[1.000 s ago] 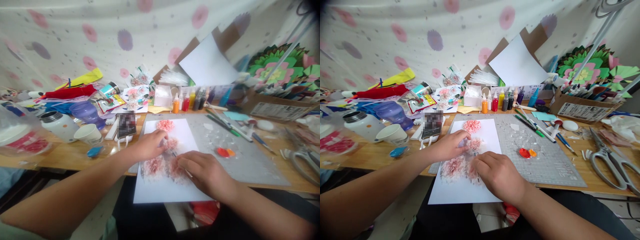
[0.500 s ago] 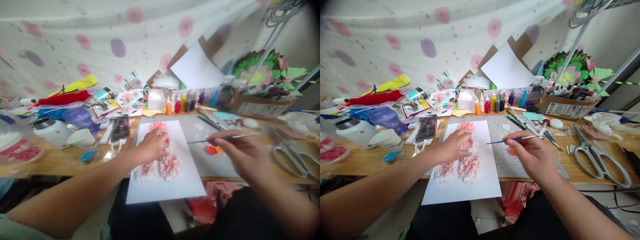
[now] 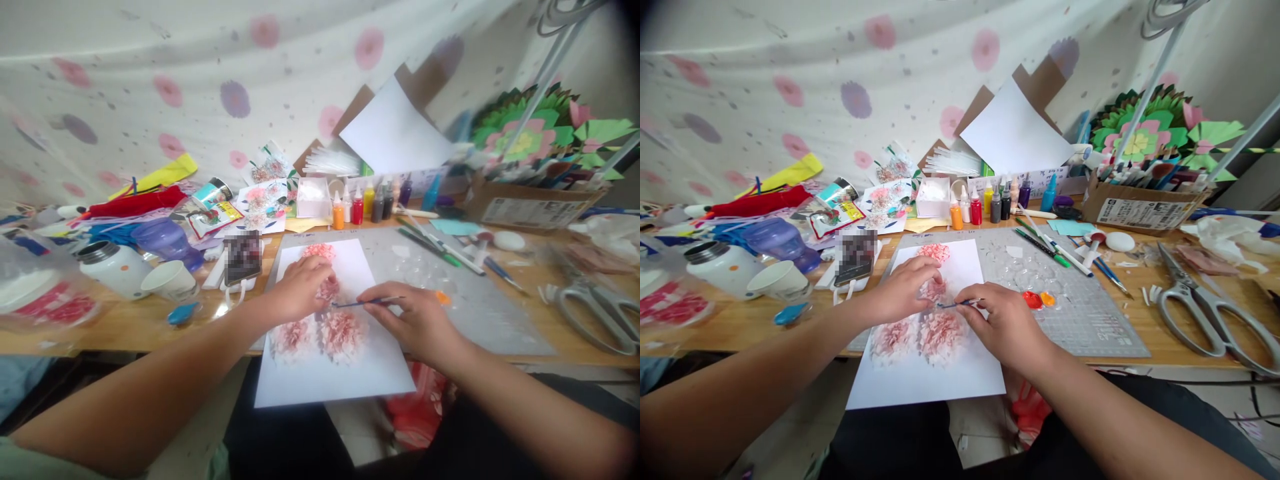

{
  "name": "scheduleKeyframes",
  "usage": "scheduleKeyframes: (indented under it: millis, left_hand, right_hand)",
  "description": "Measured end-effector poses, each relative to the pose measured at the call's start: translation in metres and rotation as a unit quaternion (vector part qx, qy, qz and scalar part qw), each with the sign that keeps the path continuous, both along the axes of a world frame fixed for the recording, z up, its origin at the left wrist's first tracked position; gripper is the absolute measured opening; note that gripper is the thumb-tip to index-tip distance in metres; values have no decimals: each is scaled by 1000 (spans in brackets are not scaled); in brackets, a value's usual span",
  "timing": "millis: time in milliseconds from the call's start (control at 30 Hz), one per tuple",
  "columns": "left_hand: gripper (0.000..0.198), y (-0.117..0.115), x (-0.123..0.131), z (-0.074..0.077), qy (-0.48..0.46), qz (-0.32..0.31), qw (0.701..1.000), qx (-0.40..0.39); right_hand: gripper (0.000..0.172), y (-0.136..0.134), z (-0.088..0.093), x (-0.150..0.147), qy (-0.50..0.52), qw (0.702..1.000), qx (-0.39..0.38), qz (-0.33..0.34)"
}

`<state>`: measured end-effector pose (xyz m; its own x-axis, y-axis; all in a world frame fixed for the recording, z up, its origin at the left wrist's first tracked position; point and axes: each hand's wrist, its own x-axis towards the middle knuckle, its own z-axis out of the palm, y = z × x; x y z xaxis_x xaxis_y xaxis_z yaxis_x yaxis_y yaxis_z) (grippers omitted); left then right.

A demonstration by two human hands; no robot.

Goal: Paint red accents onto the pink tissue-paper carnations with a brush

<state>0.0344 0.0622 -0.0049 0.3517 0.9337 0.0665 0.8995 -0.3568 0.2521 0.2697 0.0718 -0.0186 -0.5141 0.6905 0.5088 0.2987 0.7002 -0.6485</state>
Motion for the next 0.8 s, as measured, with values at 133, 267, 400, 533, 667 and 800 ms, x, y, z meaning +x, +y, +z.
scheduleKeyframes:
  millis: [133,267,400,533,667,800]
  left_hand:
    - [24,4,-2,10,-17,-12,1000,-3]
    - [14,22,3,24,-27,-3,1000,11]
    - [12,57,28,26,2,-11,1000,-2]
    - [24,100,66,19,49,-29,998,-24]
    - [30,137,98,9,85,-18,996,-27]
    - [31,159,121,2,109,-12,993,-37]
  right_hand:
    - [9,0,-3,-6,5,1000,-23,12]
    - [11,-3,-5,-8,8,999,-19,34]
    - [13,-5,-3,-8,12,999,-15,47]
    - [16,-5,-1,-7,29,999,-7,44]
    - [13,-7,3,1,41,999,11,32]
    - [13,-10,11,17,54,998,22,15]
